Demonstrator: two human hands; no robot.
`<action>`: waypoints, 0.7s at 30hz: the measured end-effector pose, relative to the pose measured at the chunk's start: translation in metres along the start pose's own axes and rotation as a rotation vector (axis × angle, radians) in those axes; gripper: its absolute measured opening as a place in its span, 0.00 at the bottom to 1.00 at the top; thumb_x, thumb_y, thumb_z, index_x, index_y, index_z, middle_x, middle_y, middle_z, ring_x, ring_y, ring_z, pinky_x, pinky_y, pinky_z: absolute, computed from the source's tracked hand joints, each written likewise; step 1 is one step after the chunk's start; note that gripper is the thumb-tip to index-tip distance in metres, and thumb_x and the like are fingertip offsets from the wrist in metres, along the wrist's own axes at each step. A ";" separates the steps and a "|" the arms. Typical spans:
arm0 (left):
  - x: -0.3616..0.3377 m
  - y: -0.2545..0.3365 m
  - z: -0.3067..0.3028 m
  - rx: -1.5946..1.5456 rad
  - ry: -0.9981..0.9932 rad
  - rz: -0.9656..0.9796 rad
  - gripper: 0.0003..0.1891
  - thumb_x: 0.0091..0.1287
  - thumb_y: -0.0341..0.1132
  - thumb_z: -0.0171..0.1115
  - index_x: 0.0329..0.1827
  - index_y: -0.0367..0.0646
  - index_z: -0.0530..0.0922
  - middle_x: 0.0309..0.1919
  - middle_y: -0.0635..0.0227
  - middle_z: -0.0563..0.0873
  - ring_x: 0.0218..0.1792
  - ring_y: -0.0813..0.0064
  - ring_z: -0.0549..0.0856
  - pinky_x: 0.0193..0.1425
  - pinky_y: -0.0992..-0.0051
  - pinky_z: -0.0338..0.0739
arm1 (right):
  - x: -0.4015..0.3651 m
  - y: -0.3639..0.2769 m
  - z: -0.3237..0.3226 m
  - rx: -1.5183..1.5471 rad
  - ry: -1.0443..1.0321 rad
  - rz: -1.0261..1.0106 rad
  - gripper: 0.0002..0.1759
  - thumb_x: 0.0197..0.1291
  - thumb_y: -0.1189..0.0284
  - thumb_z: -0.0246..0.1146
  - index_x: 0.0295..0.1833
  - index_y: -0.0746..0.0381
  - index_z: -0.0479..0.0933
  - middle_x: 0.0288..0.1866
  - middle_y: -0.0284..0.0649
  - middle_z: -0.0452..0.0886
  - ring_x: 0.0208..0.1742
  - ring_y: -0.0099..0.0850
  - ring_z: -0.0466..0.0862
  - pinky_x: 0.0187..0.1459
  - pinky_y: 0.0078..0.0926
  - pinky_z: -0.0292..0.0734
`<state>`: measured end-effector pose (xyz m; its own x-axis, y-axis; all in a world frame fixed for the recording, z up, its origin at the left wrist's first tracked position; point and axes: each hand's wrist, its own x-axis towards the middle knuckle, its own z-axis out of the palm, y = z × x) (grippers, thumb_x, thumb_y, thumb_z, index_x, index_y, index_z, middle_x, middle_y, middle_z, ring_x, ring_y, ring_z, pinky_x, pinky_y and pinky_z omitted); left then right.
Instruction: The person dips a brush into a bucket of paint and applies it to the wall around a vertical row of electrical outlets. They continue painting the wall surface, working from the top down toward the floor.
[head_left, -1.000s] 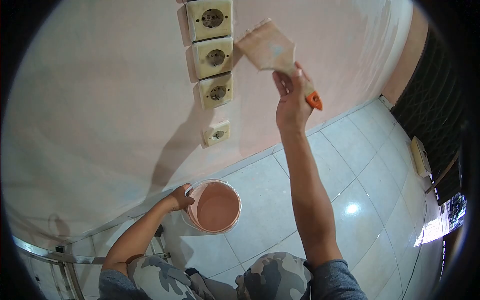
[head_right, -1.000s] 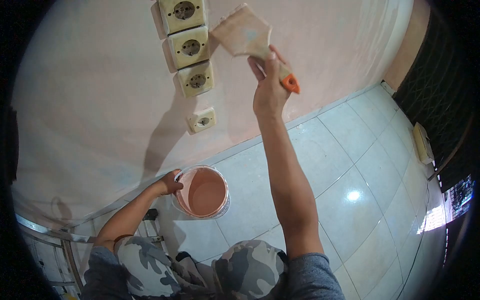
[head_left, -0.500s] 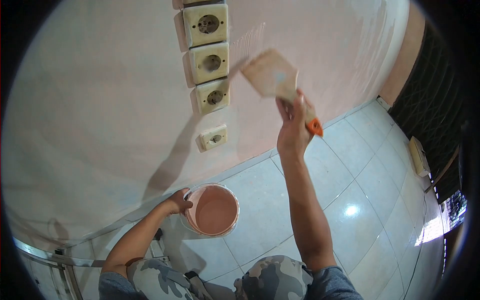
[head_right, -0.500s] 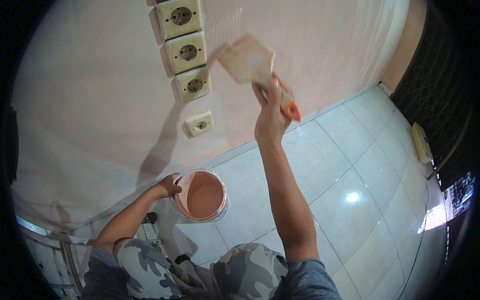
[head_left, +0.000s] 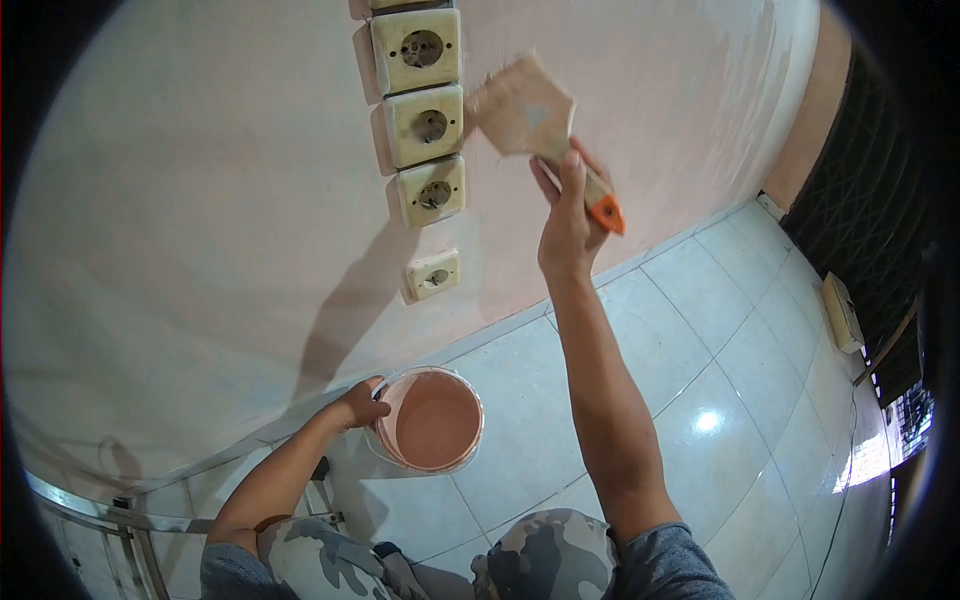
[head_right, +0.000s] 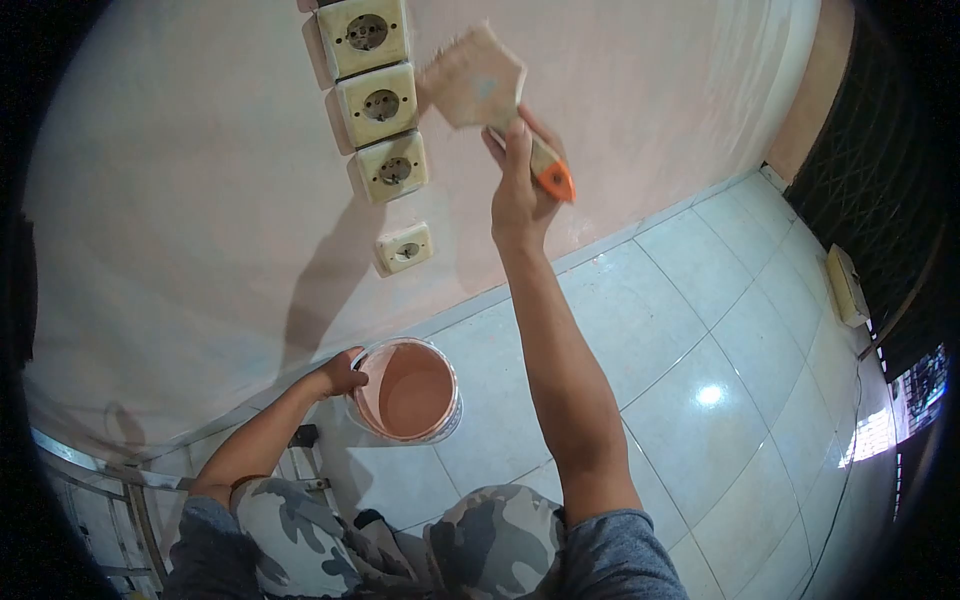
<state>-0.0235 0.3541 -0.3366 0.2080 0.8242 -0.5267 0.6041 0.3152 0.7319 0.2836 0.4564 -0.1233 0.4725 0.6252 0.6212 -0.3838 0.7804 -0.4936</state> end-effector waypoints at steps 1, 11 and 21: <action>0.003 -0.004 0.002 -0.026 0.024 0.000 0.23 0.54 0.29 0.62 0.54 0.39 0.72 0.40 0.64 0.81 0.32 0.72 0.83 0.29 0.72 0.81 | -0.012 0.003 -0.009 -0.042 0.010 0.038 0.20 0.69 0.67 0.59 0.57 0.74 0.70 0.53 0.49 0.76 0.52 0.35 0.82 0.56 0.36 0.83; -0.004 0.004 0.000 -0.007 0.001 -0.016 0.28 0.54 0.30 0.62 0.61 0.37 0.71 0.46 0.61 0.82 0.40 0.69 0.84 0.39 0.69 0.83 | 0.002 -0.028 -0.011 0.018 0.028 -0.017 0.21 0.69 0.66 0.59 0.56 0.74 0.71 0.51 0.49 0.77 0.53 0.35 0.81 0.57 0.37 0.82; -0.007 0.007 0.000 -0.004 0.006 -0.028 0.26 0.54 0.30 0.61 0.59 0.37 0.71 0.44 0.58 0.82 0.42 0.69 0.84 0.38 0.68 0.84 | 0.017 -0.006 0.010 0.015 -0.035 -0.072 0.20 0.69 0.67 0.59 0.56 0.74 0.71 0.51 0.51 0.78 0.50 0.36 0.83 0.56 0.35 0.83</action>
<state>-0.0204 0.3507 -0.3275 0.1864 0.8181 -0.5441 0.6065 0.3399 0.7188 0.2863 0.4627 -0.1038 0.4713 0.5667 0.6759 -0.3615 0.8231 -0.4381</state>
